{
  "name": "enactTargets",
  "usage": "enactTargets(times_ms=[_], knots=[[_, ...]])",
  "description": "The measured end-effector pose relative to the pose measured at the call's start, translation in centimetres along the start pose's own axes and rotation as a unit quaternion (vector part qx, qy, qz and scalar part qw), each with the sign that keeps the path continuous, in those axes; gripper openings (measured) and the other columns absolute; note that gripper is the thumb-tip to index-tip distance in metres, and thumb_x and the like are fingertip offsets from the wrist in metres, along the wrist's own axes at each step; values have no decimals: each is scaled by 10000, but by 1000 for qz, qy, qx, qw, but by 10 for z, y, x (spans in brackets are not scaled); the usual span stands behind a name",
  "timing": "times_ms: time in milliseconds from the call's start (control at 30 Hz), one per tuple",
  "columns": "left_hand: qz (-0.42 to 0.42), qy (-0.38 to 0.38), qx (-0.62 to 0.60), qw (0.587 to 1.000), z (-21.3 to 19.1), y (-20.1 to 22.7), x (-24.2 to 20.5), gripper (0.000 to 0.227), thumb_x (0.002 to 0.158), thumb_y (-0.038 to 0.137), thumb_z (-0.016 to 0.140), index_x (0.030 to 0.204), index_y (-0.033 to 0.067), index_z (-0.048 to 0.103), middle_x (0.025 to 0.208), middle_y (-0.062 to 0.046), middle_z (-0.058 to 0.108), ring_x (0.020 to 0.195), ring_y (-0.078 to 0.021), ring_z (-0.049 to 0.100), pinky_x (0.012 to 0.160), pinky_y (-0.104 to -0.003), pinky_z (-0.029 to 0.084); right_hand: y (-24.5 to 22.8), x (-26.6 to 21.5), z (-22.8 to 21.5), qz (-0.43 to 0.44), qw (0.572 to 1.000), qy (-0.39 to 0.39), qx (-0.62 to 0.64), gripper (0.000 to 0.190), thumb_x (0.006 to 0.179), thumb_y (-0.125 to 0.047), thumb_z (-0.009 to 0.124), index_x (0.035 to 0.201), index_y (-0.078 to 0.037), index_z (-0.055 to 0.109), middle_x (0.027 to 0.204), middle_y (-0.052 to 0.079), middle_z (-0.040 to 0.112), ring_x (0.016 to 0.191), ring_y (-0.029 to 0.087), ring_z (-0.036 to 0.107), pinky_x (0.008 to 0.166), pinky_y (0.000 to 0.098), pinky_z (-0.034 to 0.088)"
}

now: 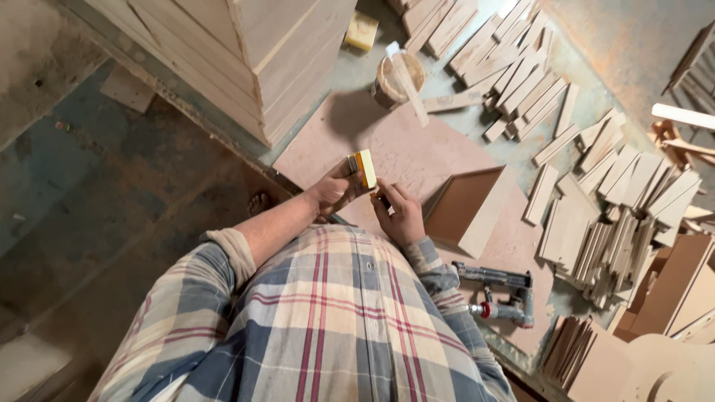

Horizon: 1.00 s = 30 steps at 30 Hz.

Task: The person assembles a small wooden box by applying glue to thin wooden strips and attaching them to a larger wooden panel. They use a nail gun to secure the pieces together and reload the nail gun with nails from a small container.

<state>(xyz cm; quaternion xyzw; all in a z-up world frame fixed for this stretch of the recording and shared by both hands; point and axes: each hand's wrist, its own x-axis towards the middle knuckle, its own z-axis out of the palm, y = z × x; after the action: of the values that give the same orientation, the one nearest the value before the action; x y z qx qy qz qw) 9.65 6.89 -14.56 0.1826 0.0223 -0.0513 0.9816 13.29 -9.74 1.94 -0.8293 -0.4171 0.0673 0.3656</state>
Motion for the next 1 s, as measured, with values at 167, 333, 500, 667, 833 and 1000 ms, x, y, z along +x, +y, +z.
enactTargets(times_ms=[167, 333, 500, 667, 833, 1000], knots=[[-18, 38, 13, 999, 5, -3, 20, 383, 1015, 107, 576, 1385, 177, 506, 1254, -39, 623, 1170, -199, 639, 1038, -437, 555, 12, 4, -1, -17, 999, 45, -2, 351, 928, -41, 751, 1271, -18, 679, 887, 100, 660, 754, 174, 701, 694, 304, 580], [-6, 18, -5, 1000, -3, -11, 35, 404, 1040, 92, 612, 1431, 119, 510, 1262, -67, 634, 1178, -217, 635, 1062, -414, 545, 22, 3, 1, 1, 999, 38, 6, 382, 924, -50, 746, 1290, 7, 654, 922, 108, 689, 766, 178, 720, 693, 309, 588], [-26, -14, -14, 999, -1, -14, 42, 429, 1034, 127, 580, 1453, 160, 497, 1257, -50, 640, 1153, -209, 639, 1004, -384, 553, 22, 5, -2, -8, 997, 58, -52, 373, 911, -59, 766, 1265, 7, 665, 917, 126, 699, 748, 207, 714, 681, 318, 582], [0, 21, 12, 1000, 8, -13, 38, 403, 1040, 127, 605, 1429, 120, 500, 1242, -73, 637, 1140, -216, 640, 996, -388, 568, 12, 0, -1, 6, 995, 83, -45, 388, 915, -72, 778, 1276, -5, 654, 925, 117, 707, 796, 189, 741, 722, 307, 596], [10, 25, 41, 999, 14, -10, 38, 433, 1041, 159, 627, 1439, 86, 473, 1283, -69, 624, 1162, -203, 639, 1032, -387, 564, 16, -1, -3, 31, 997, 69, 23, 477, 908, -41, 760, 1364, 4, 627, 935, 96, 717, 775, 144, 712, 709, 288, 593], [-15, 14, 115, 993, 19, -7, 36, 463, 1023, 179, 632, 1436, 113, 433, 1303, -38, 600, 1197, -166, 627, 1038, -371, 572, 38, 0, 1, 96, 989, 51, 99, 433, 933, -43, 756, 1351, -5, 646, 866, 48, 694, 697, 74, 639, 617, 245, 535]])
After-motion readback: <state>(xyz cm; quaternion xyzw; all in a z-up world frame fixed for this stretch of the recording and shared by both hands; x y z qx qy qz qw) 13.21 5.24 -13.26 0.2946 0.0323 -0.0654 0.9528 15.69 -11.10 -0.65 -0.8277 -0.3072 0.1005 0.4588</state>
